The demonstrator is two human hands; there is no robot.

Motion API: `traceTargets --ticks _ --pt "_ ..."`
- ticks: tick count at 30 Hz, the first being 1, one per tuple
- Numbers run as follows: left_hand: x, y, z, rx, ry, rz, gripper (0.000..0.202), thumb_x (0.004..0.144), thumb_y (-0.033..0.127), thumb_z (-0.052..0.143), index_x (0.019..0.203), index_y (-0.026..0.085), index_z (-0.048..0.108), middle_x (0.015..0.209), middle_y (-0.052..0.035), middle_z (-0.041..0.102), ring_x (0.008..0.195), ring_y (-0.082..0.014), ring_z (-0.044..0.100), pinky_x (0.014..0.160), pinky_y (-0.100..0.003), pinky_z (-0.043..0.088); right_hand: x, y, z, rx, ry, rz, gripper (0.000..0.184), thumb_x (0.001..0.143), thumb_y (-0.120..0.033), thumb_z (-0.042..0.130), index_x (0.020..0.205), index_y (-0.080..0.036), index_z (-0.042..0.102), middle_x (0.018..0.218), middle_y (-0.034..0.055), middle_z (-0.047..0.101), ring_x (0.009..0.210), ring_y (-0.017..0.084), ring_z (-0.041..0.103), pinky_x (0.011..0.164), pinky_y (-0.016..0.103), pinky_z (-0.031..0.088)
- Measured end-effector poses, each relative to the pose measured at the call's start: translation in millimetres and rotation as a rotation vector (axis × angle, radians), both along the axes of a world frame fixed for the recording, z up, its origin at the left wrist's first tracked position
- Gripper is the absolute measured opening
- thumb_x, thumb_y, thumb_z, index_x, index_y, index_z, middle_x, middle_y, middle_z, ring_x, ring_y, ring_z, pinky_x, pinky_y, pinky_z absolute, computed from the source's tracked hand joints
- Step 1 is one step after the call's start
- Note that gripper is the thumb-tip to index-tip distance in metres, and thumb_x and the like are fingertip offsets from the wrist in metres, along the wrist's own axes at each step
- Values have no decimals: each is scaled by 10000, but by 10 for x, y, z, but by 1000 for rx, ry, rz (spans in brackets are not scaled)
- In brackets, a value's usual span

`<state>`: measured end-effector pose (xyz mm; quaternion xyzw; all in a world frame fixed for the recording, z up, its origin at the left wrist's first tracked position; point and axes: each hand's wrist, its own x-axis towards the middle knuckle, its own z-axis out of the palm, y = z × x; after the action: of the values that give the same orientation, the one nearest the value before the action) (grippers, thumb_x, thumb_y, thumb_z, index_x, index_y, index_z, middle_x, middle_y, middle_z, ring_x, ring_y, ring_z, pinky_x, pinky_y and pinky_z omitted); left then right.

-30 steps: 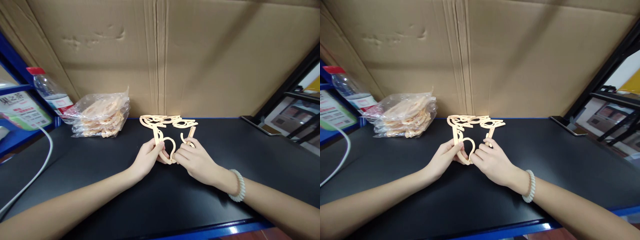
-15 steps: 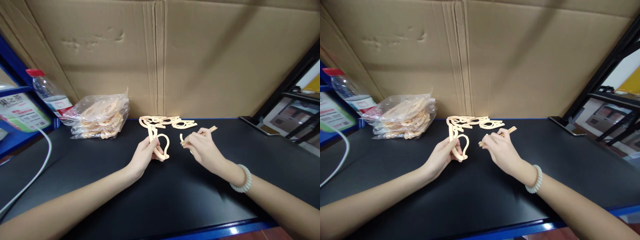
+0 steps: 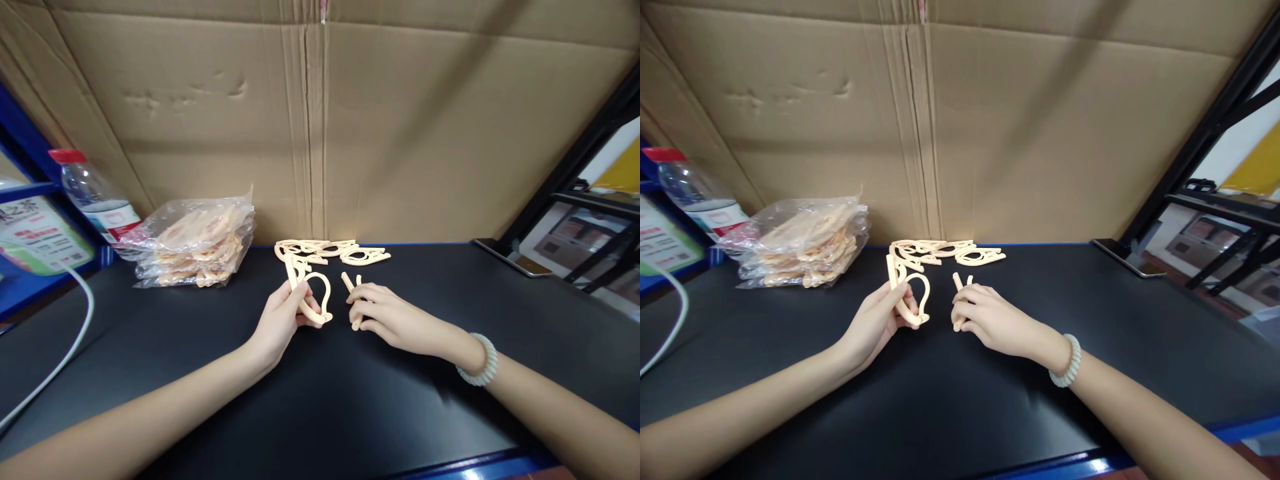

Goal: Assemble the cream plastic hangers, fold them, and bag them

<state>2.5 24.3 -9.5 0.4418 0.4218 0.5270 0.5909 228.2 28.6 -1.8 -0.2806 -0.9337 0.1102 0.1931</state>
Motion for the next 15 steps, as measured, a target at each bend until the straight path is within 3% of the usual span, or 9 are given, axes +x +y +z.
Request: traceTargets --ticks 7,10,13,15 --pt "10 10 22 -5 4 -1 235 854 350 590 738 160 516 558 17 615 489 -125 600 510 -245 519 92 130 -10 -69 52 -24 163 935 -53 498 910 -193 579 1080 71 561 1083 187 520 965 351 450" --pt "14 8 28 -6 4 -7 227 852 345 589 743 160 517 553 16 616 487 -128 604 508 -245 519 130 157 7 -67 45 -35 159 933 -63 506 969 -193 590 1146 88 535 1127 199 505 981 366 441" --pt "15 6 31 -5 -1 -6 239 833 360 609 743 159 517 554 14 619 480 -129 601 512 -255 525 187 156 85 -83 42 -54 301 893 -73 573 1164 -203 543 1177 97 527 1100 212 520 927 365 475" --pt "13 6 27 -5 -2 -5 251 821 372 621 740 159 516 555 11 620 480 -132 602 509 -256 524 235 160 144 -87 12 -89 392 838 -89 654 1190 -209 531 1109 76 555 1030 221 540 874 360 489"
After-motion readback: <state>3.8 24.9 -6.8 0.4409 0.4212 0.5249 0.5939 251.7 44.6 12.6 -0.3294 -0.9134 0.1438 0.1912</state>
